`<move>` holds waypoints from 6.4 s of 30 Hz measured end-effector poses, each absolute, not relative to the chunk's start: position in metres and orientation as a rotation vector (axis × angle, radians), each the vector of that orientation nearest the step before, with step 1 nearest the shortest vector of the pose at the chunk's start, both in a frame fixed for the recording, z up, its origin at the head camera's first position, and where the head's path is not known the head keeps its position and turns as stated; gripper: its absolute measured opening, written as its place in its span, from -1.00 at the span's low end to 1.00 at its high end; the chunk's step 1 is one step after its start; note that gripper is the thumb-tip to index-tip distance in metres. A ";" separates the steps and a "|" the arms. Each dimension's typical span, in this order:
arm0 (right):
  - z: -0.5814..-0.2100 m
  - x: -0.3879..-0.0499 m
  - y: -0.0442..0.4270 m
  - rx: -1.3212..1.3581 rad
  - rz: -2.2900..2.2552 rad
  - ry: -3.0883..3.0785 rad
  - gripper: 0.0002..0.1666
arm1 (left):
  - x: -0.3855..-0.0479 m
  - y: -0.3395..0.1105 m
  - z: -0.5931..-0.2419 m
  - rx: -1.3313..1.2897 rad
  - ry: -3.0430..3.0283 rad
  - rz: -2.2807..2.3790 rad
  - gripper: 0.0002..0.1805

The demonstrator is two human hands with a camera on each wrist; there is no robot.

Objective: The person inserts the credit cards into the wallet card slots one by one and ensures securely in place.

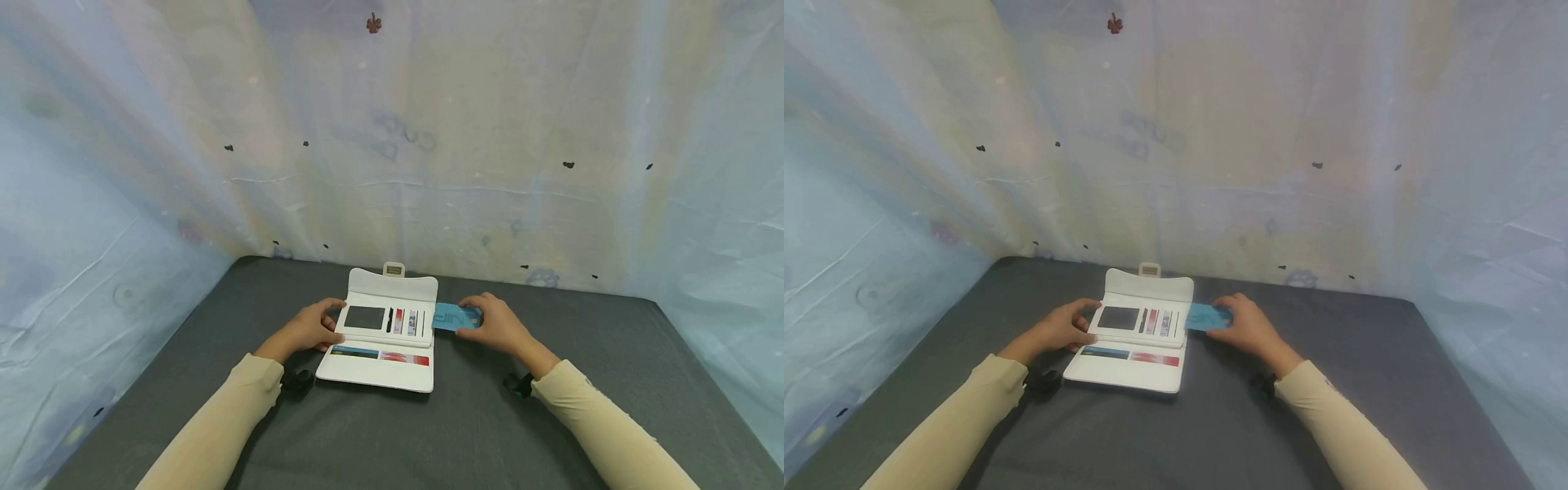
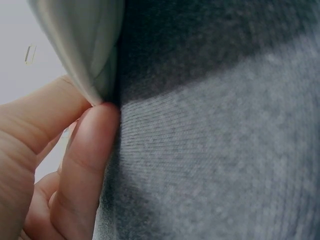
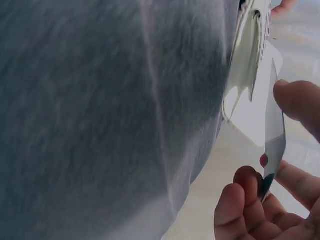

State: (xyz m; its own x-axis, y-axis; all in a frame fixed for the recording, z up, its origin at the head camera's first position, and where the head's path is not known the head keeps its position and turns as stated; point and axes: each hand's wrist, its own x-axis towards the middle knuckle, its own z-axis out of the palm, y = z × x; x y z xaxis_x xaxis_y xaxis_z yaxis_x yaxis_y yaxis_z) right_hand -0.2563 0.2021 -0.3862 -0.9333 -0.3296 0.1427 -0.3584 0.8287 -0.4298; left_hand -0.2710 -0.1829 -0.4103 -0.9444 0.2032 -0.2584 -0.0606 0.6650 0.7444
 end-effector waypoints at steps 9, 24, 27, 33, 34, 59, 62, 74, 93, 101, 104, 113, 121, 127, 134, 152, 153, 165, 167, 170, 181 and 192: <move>-0.387 -0.254 0.188 0.531 0.714 -2.931 -0.35 | -0.271 -0.181 -0.412 0.114 2.553 1.169 -0.15; -0.387 -0.254 0.178 0.487 0.716 -2.893 -0.35 | -0.269 -0.180 -0.406 0.125 2.575 1.150 -0.16; -0.387 -0.253 0.177 0.486 0.713 -2.900 -0.34 | -0.269 -0.181 -0.407 0.128 2.577 1.149 -0.17; -0.387 -0.251 0.177 0.503 0.714 -2.903 -0.34 | -0.269 -0.182 -0.408 0.133 2.570 1.159 -0.17; -0.388 -0.250 0.177 0.506 0.717 -2.903 -0.34 | -0.269 -0.182 -0.408 0.133 2.569 1.160 -0.17; -0.393 -0.248 0.180 0.600 0.776 -2.924 -0.36 | -0.272 -0.182 -0.411 0.098 2.569 1.155 -0.16; -0.391 -0.248 0.180 0.633 0.776 -2.939 -0.37 | -0.272 -0.182 -0.410 0.095 2.572 1.152 -0.16; -0.388 -0.255 0.178 0.677 0.750 -3.019 -0.39 | -0.273 -0.185 -0.412 0.095 2.569 1.147 -0.16; -0.390 -0.266 0.182 0.758 0.821 -3.058 -0.40 | -0.271 -0.185 -0.409 0.132 2.554 1.164 -0.17; -0.394 -0.263 0.180 0.963 0.880 -3.038 -0.42 | -0.270 -0.185 -0.409 0.132 2.566 1.159 -0.17; -0.393 -0.262 0.180 1.008 0.877 -3.023 -0.44 | -0.270 -0.184 -0.409 0.122 2.563 1.166 -0.17; -0.384 -0.258 0.181 0.666 0.776 -2.972 -0.40 | -0.270 -0.182 -0.411 0.116 2.548 1.165 -0.16; -0.381 -0.253 0.177 0.350 1.149 -2.953 -0.44 | -0.270 -0.179 -0.408 0.128 2.559 1.163 -0.16; -0.380 -0.250 0.179 0.277 1.285 -2.918 -0.59 | -0.270 -0.179 -0.407 0.134 2.558 1.154 -0.16; -0.384 -0.252 0.183 0.204 1.305 -2.871 -0.60 | -0.271 -0.178 -0.407 0.136 2.558 1.157 -0.16; -0.390 -0.245 0.177 0.148 1.514 -2.788 -0.69 | -0.271 -0.178 -0.407 0.145 2.546 1.168 -0.16; -0.391 -0.245 0.177 0.153 1.529 -2.781 -0.68 | -0.271 -0.178 -0.407 0.142 2.546 1.172 -0.16; -0.395 -0.247 0.174 0.101 1.690 -2.730 -0.67 | -0.274 -0.180 -0.409 0.139 2.553 1.171 -0.17; -0.395 -0.247 0.174 0.099 1.715 -2.731 -0.66 | -0.274 -0.180 -0.410 0.134 2.547 1.169 -0.16; -0.393 -0.247 0.176 0.107 1.743 -2.742 -0.64 | -0.273 -0.180 -0.410 0.136 2.545 1.163 -0.16; -0.391 -0.249 0.177 0.082 1.758 -2.805 -0.66 | -0.273 -0.182 -0.411 0.133 2.552 1.178 -0.16; -0.395 -0.248 0.168 0.153 1.869 -2.838 -0.62 | -0.273 -0.183 -0.413 0.175 2.552 1.188 -0.16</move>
State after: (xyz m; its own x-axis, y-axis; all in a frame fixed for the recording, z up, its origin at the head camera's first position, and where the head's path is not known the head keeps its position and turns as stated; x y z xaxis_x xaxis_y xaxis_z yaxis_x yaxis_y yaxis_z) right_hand -0.2478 0.1682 -0.3952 -0.9625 -0.2149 -0.1653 0.0670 0.4024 -0.9130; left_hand -0.2728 -0.1832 -0.4132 -0.9413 0.2422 -0.2350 -0.0238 0.6469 0.7622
